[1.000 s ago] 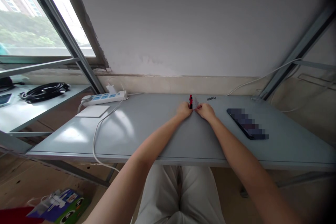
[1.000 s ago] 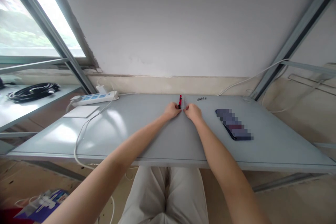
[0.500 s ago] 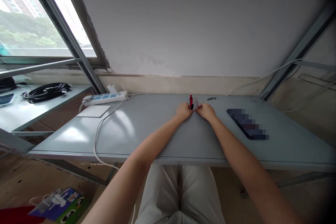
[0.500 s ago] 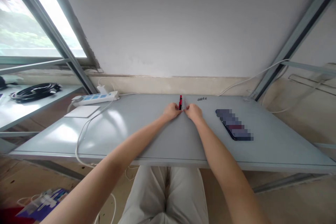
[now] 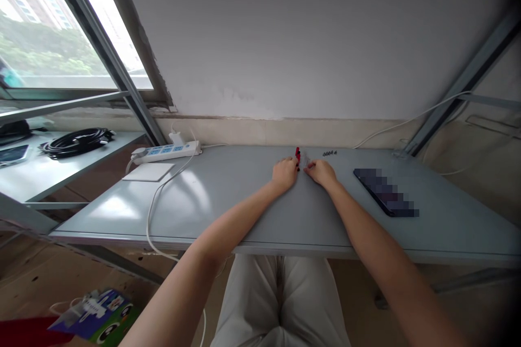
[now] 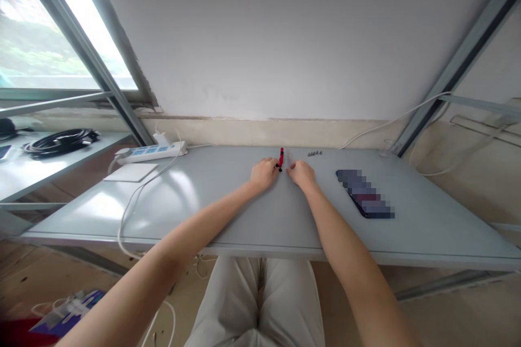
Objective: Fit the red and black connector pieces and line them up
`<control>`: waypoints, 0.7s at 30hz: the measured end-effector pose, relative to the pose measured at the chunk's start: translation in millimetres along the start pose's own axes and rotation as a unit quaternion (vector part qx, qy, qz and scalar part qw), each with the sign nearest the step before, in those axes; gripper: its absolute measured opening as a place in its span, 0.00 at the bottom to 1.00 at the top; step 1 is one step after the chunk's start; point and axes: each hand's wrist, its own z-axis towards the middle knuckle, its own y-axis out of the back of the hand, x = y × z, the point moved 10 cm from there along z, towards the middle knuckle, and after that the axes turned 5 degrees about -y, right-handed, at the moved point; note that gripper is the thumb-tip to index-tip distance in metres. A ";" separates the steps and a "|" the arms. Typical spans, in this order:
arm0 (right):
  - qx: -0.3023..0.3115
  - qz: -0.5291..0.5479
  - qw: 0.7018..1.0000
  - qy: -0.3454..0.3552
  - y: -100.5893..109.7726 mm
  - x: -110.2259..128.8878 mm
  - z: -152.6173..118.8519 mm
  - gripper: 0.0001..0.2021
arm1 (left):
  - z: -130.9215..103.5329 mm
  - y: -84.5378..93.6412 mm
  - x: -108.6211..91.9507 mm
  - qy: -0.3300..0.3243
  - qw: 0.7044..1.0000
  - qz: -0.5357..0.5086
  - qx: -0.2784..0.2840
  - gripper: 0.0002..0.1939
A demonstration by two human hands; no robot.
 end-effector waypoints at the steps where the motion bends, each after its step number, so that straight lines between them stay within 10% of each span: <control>1: 0.000 0.001 1.000 -0.002 -0.1 -0.3 0.0 0.13 | 0.1 1.9 4.6 0.008 1.000 -0.015 -0.003 0.11; 11: 0.002 0.003 1.000 0.002 -0.3 1.7 -1.5 0.13 | -23.9 22.2 62.0 0.127 0.958 -0.242 -0.090 0.08; 21: -0.009 -0.045 0.998 0.042 14.6 26.9 -20.0 0.08 | -27.0 23.1 62.4 0.142 0.938 -0.300 -0.102 0.08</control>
